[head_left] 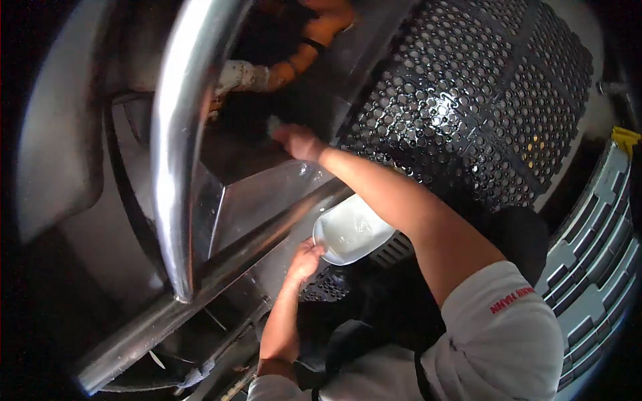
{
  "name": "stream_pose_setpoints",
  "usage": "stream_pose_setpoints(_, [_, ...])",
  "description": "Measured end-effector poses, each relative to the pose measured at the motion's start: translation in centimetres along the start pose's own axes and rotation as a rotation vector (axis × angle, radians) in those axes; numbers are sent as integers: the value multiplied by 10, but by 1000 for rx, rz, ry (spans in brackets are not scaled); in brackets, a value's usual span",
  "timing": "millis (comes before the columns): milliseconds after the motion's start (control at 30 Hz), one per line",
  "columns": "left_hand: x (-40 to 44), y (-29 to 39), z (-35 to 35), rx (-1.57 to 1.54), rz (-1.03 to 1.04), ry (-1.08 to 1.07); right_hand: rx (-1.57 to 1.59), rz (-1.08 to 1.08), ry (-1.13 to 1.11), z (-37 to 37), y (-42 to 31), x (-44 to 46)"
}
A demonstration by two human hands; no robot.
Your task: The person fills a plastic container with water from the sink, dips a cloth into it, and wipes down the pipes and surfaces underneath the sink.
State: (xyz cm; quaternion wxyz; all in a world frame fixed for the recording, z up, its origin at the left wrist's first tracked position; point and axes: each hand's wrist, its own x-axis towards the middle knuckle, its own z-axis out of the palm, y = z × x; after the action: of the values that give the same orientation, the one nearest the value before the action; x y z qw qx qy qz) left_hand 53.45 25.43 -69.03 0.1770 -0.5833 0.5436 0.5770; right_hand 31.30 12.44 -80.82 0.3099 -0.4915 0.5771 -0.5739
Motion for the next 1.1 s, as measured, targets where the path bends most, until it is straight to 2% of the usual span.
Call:
stream_pose_setpoints(67, [0,-6,-1,-21,19,36,-259,60,65,15,24,9])
stream_pose_setpoints(167, [-11,-9,-3,-34,11,90,-374,281,-117,10,-7,52])
stream_pose_setpoints(267, [-27,0,-2,-83,-41,167,265,4,124,10,-44,103])
stream_pose_setpoints(300, [-25,-17,-9,-100,-36,153,236,-114,128,31,-34,125])
stream_pose_setpoints(400, [-34,-34,-13,-173,-22,169,-565,-431,21,161,75,225])
stream_pose_setpoints(467, [-41,-29,-7,-255,21,203,-511,-361,337,141,88,205])
stream_pose_setpoints(567, [-43,-40,-14,-212,22,161,-438,-91,43,122,139,156])
stream_pose_setpoints(600, [-45,-37,-13,-181,19,151,-419,2,-55,105,133,138])
stream_pose_setpoints(700, [-35,-36,-18,-48,13,106,-276,403,-137,55,85,89])
stream_pose_setpoints(733, [-33,-33,-16,-5,16,103,-483,210,-206,58,100,76])
stream_pose_setpoints(767, [-31,-28,-14,-5,-52,107,-490,85,-82,64,111,65])
stream_pose_setpoints(833, [-16,-34,-13,44,2,115,-230,308,17,33,56,36])
stream_pose_setpoints(933, [-8,-24,-9,33,14,119,-205,211,-76,-21,-28,-1])
stream_pose_setpoints(967, [-6,-22,-8,1,16,105,-165,224,43,-21,-43,-3])
stream_pose_setpoints(1033, [-4,-8,0,-9,-12,108,53,169,38,-27,-74,2])
stream_pose_setpoints(1067, [-5,-1,3,-12,-6,94,219,4,28,-48,-106,2])
stream_pose_setpoints(1100, [-6,4,6,-13,5,86,379,-52,1,-42,-115,9])
